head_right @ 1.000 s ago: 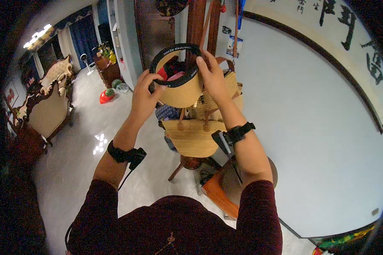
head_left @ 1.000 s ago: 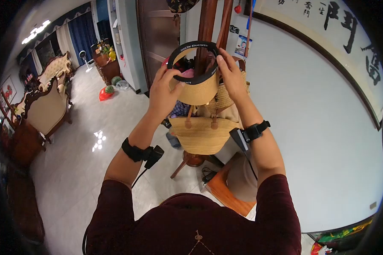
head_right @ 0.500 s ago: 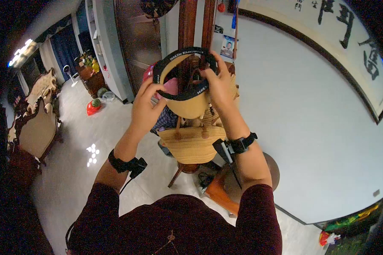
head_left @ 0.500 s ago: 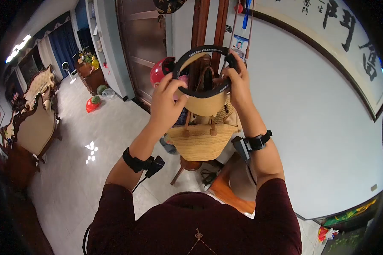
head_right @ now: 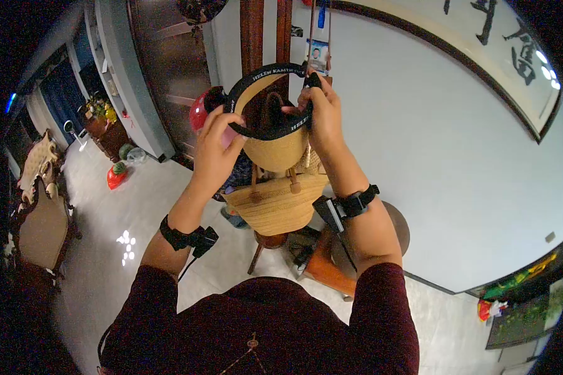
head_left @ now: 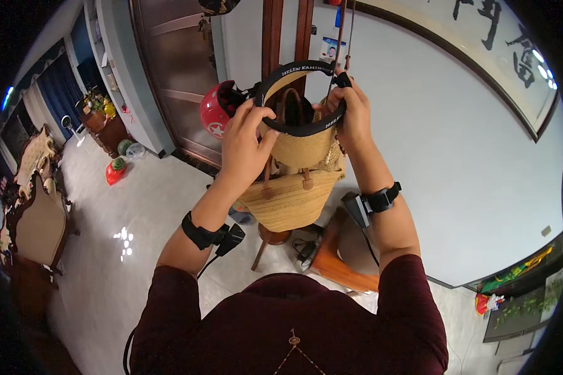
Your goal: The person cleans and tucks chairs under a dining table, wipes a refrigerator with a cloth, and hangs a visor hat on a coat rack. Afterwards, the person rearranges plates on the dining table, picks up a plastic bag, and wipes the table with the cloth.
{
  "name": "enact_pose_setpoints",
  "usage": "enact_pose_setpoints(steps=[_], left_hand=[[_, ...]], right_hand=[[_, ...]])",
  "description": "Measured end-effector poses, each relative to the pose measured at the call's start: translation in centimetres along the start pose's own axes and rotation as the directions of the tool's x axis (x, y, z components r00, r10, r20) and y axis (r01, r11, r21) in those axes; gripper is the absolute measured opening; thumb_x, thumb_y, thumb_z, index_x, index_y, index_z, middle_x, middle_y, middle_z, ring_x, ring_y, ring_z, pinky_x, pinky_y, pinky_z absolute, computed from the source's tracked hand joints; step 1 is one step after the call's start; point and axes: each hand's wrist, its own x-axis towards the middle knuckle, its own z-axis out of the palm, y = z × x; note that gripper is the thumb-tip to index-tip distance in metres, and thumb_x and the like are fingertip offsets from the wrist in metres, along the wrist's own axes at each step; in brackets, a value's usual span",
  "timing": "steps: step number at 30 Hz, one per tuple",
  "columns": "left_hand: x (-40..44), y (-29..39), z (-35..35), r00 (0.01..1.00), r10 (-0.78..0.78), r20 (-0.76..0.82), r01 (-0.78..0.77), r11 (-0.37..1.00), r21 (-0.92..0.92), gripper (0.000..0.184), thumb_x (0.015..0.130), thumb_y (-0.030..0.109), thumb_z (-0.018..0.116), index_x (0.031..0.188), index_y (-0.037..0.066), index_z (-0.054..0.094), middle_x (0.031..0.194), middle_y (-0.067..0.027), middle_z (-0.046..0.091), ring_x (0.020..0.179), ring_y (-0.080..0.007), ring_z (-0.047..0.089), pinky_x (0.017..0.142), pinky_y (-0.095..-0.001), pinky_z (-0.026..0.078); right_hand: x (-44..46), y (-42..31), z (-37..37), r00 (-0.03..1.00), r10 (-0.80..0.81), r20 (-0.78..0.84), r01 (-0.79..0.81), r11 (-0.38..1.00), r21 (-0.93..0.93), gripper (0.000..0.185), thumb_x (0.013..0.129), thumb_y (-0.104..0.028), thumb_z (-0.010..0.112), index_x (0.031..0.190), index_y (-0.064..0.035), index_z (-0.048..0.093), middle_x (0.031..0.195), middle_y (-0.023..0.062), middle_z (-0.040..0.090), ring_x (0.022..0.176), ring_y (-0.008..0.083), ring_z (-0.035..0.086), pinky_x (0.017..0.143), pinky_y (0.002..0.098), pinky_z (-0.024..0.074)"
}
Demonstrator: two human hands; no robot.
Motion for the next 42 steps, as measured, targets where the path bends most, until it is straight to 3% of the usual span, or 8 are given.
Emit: enact_pose_setpoints(steps=[6, 11, 13, 19, 29, 39, 41, 42], left_hand=[[-0.2, -1.3, 0.4, 0.999, 0.028, -0.036, -0.028, 1.0, 0.009, 0.03, 0.07, 0.007, 0.068, 0.096, 0.01, 0.054, 0.115, -0.0147, 0.05, 0.099, -0.0359, 0.052, 0.084, -0.0436, 0.041], [-2.0, -2.4, 0.2, 0.996, -0.093, -0.018, 0.089, 0.986, -0.14, 0.028, 0.07, 0.002, 0.065, 0.094, 0.011, 0.053, 0.125, -0.0157, 0.044, 0.088, -0.0313, 0.057, 0.082, -0.0411, 0.042], [-1.8, -2.7, -0.7, 0.996, -0.063, -0.067, 0.053, 0.988, -0.142, 0.026, 0.071, -0.002, 0.062, 0.093, 0.009, 0.053, 0.137, -0.0177, 0.033, 0.086, -0.0272, 0.058, 0.078, -0.0365, 0.044], [1.3, -2.8, -3.6, 0.95, 0.234, -0.205, -0.226, 0.972, 0.062, 0.02, 0.067, -0.004, 0.059, 0.086, 0.003, 0.054, 0.138, -0.0128, 0.038, 0.108, -0.034, 0.049, 0.088, -0.0412, 0.041], [2.4, -1.8, -6.3, 0.925, 0.355, -0.138, -0.28, 0.88, 0.385, 0.03, 0.063, 0.009, 0.066, 0.091, 0.005, 0.057, 0.109, -0.009, 0.053, 0.103, -0.0317, 0.048, 0.086, -0.0424, 0.04], [3.5, -1.7, -5.8, 0.96, 0.278, -0.033, -0.238, 0.874, 0.423, 0.037, 0.064, 0.013, 0.069, 0.097, 0.006, 0.054, 0.106, -0.0082, 0.048, 0.093, -0.0299, 0.047, 0.083, -0.0412, 0.038], [3.8, -1.1, -5.8, 0.974, 0.228, 0.015, -0.214, 0.887, 0.41, 0.036, 0.067, 0.015, 0.068, 0.098, 0.005, 0.054, 0.106, -0.0083, 0.048, 0.095, -0.0298, 0.047, 0.084, -0.0416, 0.038], [4.0, -0.9, -5.7, 0.98, 0.196, 0.04, -0.195, 0.891, 0.41, 0.035, 0.069, 0.016, 0.068, 0.099, 0.004, 0.053, 0.107, -0.0083, 0.048, 0.096, -0.0298, 0.047, 0.085, -0.0419, 0.038]], right_hand=[[-0.4, 0.1, 1.0, 0.997, 0.064, -0.034, -0.066, 0.995, -0.08, 0.045, 0.082, -0.006, 0.042, 0.126, 0.0012, 0.04, 0.063, 0.0002, 0.037, 0.056, 0.0107, 0.04, 0.061, 0.0317, 0.0515], [-1.7, 0.6, 1.7, 0.977, -0.194, 0.083, 0.211, 0.872, -0.441, 0.041, 0.084, -0.003, 0.041, 0.126, -0.0017, 0.039, 0.069, 0.0033, 0.046, 0.059, 0.0118, 0.045, 0.057, 0.0251, 0.043], [-1.5, 1.2, 1.4, 0.972, -0.224, 0.068, 0.217, 0.755, -0.619, 0.04, 0.085, -0.015, 0.053, 0.124, -0.0082, 0.046, 0.1, 0.0095, 0.058, 0.083, 0.0145, 0.055, 0.076, 0.0265, 0.0444], [1.1, 1.8, 3.5, 0.981, -0.175, 0.086, 0.193, 0.813, -0.548, 0.043, 0.09, -0.017, 0.05, 0.131, -0.007, 0.041, 0.103, 0.0059, 0.053, 0.089, 0.0136, 0.049, 0.084, 0.0265, 0.0398], [2.3, -1.2, 7.0, 0.97, -0.202, 0.134, 0.236, 0.917, -0.323, 0.04, 0.087, -0.004, 0.044, 0.127, -0.0066, 0.045, 0.111, 0.0065, 0.051, 0.09, 0.0108, 0.051, 0.083, 0.0245, 0.042], [3.2, -0.3, 5.2, 0.908, -0.412, 0.072, 0.357, 0.673, -0.648, 0.031, 0.087, -0.008, 0.044, 0.115, -0.0028, 0.054, 0.115, 0.0125, 0.053, 0.109, 0.0226, 0.048, 0.094, 0.0315, 0.0352], [3.6, -0.3, 4.5, 0.911, -0.41, 0.054, 0.355, 0.708, -0.611, 0.029, 0.088, -0.008, 0.046, 0.114, -0.004, 0.057, 0.092, 0.0005, 0.052, 0.075, 0.0069, 0.046, 0.068, 0.0215, 0.0422], [3.6, -0.1, 4.2, 0.921, -0.388, 0.032, 0.323, 0.715, -0.62, 0.029, 0.088, -0.008, 0.046, 0.114, -0.004, 0.057, 0.092, 0.0005, 0.052, 0.075, 0.0069, 0.046, 0.068, 0.0215, 0.0422]])
